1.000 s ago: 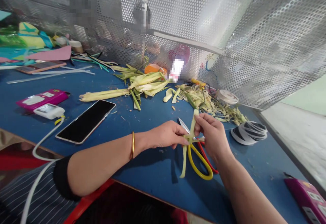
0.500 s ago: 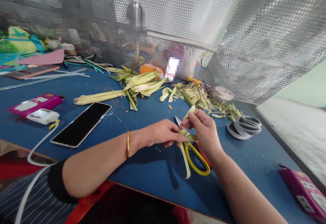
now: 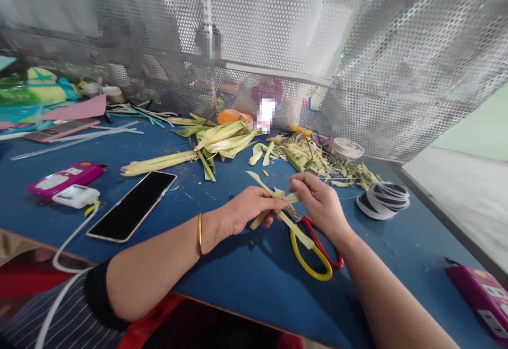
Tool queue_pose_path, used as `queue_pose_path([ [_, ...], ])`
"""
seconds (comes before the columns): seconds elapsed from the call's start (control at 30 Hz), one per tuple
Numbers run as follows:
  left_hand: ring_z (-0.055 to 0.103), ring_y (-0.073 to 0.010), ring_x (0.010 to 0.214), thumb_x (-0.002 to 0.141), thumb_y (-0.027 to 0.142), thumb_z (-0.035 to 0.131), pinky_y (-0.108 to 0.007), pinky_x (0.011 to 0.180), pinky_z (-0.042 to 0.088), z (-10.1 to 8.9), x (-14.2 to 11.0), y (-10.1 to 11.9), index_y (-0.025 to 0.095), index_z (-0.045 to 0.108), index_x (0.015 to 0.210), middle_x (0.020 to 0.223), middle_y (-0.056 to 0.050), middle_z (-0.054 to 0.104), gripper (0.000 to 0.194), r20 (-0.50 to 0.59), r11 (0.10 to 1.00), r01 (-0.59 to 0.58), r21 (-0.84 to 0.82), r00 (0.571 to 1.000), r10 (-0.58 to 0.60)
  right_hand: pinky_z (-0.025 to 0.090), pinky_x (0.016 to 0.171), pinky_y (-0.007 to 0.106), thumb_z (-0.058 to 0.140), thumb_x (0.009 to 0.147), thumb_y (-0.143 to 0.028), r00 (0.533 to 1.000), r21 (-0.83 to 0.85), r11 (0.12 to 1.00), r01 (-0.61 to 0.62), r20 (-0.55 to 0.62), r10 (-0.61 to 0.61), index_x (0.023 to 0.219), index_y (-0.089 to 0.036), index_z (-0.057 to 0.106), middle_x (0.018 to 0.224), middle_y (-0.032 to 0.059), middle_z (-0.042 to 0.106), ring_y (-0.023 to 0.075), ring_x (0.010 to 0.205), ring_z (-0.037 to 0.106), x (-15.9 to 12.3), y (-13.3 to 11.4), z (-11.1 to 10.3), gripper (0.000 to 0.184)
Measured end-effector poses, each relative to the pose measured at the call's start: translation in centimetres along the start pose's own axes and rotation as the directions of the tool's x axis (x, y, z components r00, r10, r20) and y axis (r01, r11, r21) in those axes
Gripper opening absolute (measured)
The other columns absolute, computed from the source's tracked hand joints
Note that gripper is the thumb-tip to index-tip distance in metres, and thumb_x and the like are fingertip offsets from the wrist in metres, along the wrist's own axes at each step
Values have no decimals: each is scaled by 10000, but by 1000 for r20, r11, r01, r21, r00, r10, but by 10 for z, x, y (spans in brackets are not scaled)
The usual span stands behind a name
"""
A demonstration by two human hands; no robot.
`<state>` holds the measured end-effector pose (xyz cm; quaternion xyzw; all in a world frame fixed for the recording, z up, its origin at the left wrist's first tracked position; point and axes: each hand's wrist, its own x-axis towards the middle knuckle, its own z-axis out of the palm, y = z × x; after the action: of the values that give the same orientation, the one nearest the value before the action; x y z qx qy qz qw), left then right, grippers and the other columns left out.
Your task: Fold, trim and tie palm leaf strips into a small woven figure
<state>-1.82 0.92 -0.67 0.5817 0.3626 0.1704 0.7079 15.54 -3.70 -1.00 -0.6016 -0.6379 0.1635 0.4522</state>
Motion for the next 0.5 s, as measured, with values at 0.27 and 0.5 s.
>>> queue_pose_path([
  [0.27,463,-69,437,691,377,720,-209,451,354,-2,3,-1,123,724,735,524,25,548,258,19,1000,-29,-9,999,29,398,688,309,545,903,-336,982,-344,922,176,-2,-189,885,-246,647,656,9,641,209,691,585,-1,9,0,137],
  [0.5,451,-66,433,672,367,760,-217,460,385,-5,7,-3,112,727,726,511,28,535,263,-42,993,-37,-110,999,33,391,842,392,526,946,-310,910,-568,776,275,-105,-400,996,-200,649,881,83,679,253,873,611,-5,3,-1,173],
])
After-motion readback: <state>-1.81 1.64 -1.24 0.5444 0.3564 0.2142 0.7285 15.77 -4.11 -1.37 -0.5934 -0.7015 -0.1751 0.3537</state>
